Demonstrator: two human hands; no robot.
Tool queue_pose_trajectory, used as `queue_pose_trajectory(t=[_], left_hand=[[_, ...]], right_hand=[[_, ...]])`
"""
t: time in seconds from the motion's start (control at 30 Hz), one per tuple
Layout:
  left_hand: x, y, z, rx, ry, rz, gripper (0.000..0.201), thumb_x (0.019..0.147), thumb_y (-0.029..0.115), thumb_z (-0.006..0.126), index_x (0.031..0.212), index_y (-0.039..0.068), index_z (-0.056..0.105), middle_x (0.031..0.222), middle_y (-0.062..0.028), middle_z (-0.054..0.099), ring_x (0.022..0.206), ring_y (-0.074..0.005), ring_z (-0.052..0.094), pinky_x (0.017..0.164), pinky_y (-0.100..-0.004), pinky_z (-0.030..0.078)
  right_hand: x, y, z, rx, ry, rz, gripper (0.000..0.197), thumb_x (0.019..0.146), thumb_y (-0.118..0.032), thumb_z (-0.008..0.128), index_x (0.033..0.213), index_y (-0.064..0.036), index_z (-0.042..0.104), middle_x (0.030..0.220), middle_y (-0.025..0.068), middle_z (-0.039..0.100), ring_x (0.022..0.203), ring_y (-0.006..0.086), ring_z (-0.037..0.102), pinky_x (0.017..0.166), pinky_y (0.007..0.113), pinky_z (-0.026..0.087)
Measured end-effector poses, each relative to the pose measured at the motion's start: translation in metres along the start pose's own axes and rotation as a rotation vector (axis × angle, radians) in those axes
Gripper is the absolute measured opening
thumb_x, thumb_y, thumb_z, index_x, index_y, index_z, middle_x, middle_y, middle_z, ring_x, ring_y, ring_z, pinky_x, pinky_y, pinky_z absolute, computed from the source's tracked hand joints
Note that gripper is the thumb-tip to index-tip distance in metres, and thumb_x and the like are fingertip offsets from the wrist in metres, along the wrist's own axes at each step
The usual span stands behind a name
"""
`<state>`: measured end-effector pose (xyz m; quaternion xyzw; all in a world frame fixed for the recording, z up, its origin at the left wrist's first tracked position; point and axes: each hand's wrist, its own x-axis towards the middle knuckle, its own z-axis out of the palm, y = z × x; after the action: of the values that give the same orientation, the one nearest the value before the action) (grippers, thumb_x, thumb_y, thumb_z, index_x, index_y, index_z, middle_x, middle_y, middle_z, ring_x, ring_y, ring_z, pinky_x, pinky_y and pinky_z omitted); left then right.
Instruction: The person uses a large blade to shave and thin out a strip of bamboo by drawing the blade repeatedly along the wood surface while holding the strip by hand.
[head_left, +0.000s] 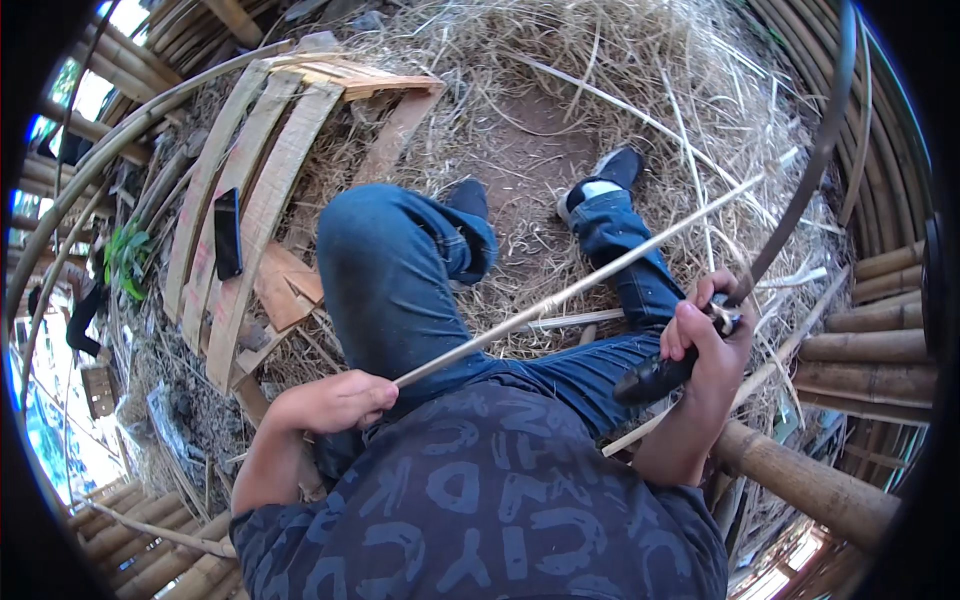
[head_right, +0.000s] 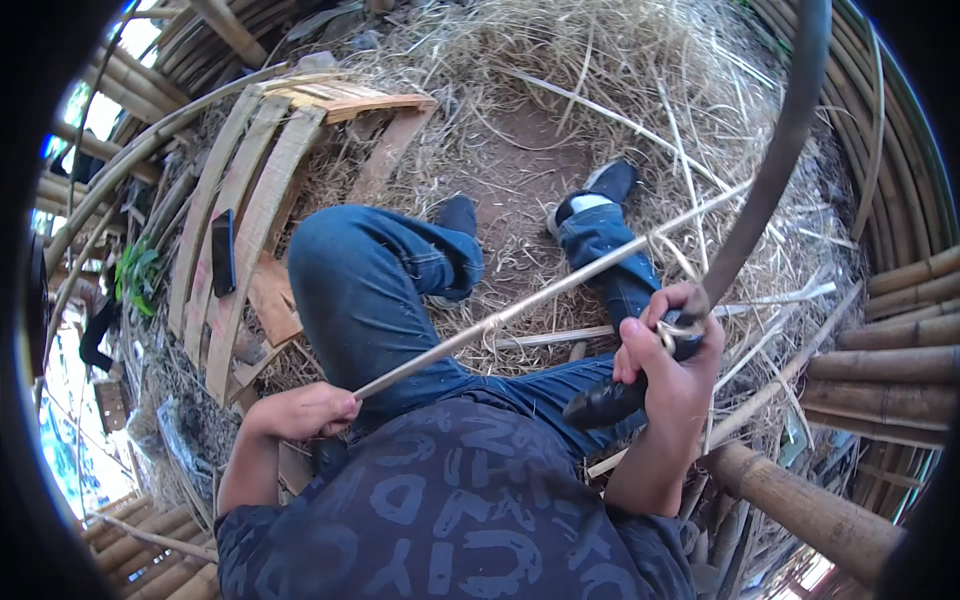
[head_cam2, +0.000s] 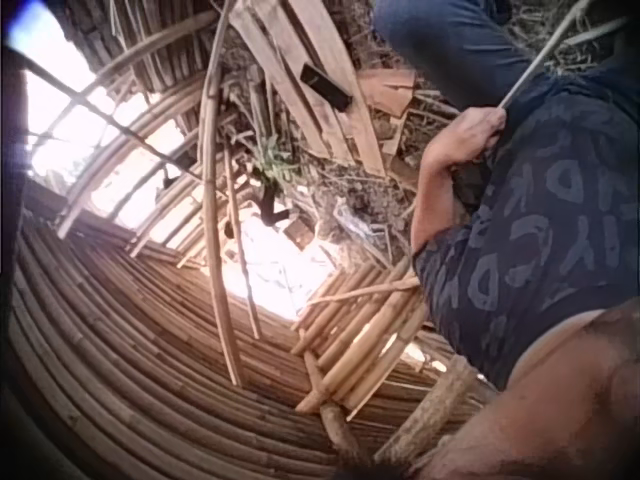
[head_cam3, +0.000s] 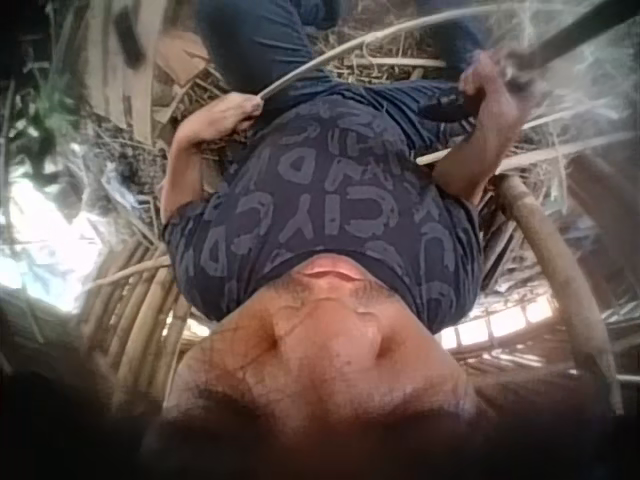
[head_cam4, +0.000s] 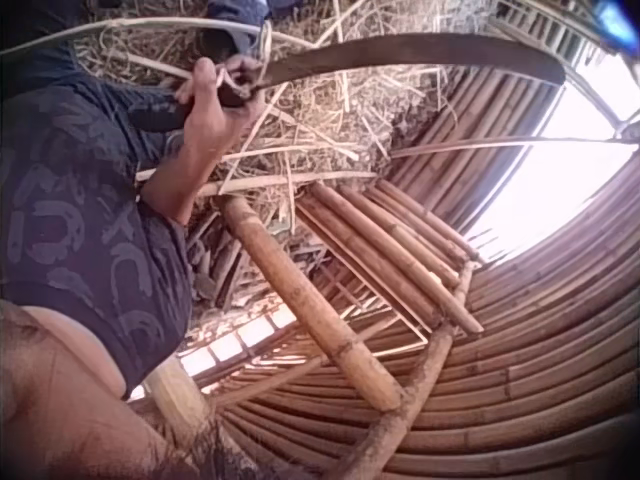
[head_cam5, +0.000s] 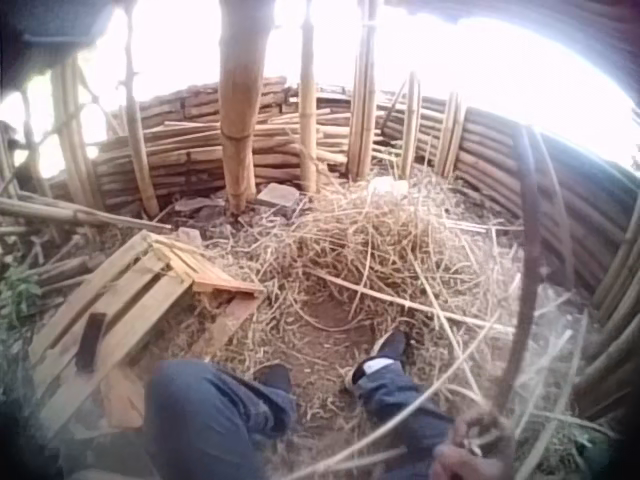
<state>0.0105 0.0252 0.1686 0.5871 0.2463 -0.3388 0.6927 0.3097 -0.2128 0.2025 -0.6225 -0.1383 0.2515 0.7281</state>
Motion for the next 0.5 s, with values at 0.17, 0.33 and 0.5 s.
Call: queue_pose_trajectory(t=[0.17, 0.33, 0.5], left_hand=[[0.009, 0.011, 0.004, 0.253, 0.072, 0.000, 0.038, 0.097, 0.036, 0.051, 0.081, 0.002, 0.054, 0.065, -0.0002, 0.050, 0.063, -0.0095, 0.047, 0.058, -0.0291, 0.042], [0.003, -0.003, 0.015, 0.453, 0.352, -0.048, 0.044, 0.080, 0.038, 0.072, 0.069, 0.002, 0.050, 0.055, -0.0067, 0.049, 0.052, -0.0161, 0.048, 0.052, -0.0329, 0.041], [-0.002, -0.023, 0.021, 0.621, 0.601, -0.012, 0.049, 0.074, 0.040, 0.076, 0.061, 0.002, 0.047, 0.054, -0.0140, 0.051, 0.050, -0.0326, 0.054, 0.051, -0.0382, 0.043]], right_hand=[[0.019, -0.012, -0.043, -1.075, 0.264, -0.222, 0.017, 0.076, -0.011, 0.071, 0.086, -0.0006, 0.062, 0.062, 0.0101, 0.058, 0.060, 0.0260, 0.063, 0.058, 0.038, 0.046], [0.030, -0.038, -0.052, -1.557, 0.405, -0.269, 0.022, 0.076, -0.017, 0.072, 0.095, -0.0083, 0.065, 0.078, 0.0153, 0.067, 0.075, 0.0332, 0.066, 0.064, 0.042, 0.049], [0.065, -0.062, -0.059, -1.992, 0.171, -0.393, 0.018, 0.078, -0.015, 0.069, 0.094, -0.0118, 0.062, 0.080, 0.0113, 0.067, 0.077, 0.0289, 0.067, 0.069, 0.041, 0.052]])
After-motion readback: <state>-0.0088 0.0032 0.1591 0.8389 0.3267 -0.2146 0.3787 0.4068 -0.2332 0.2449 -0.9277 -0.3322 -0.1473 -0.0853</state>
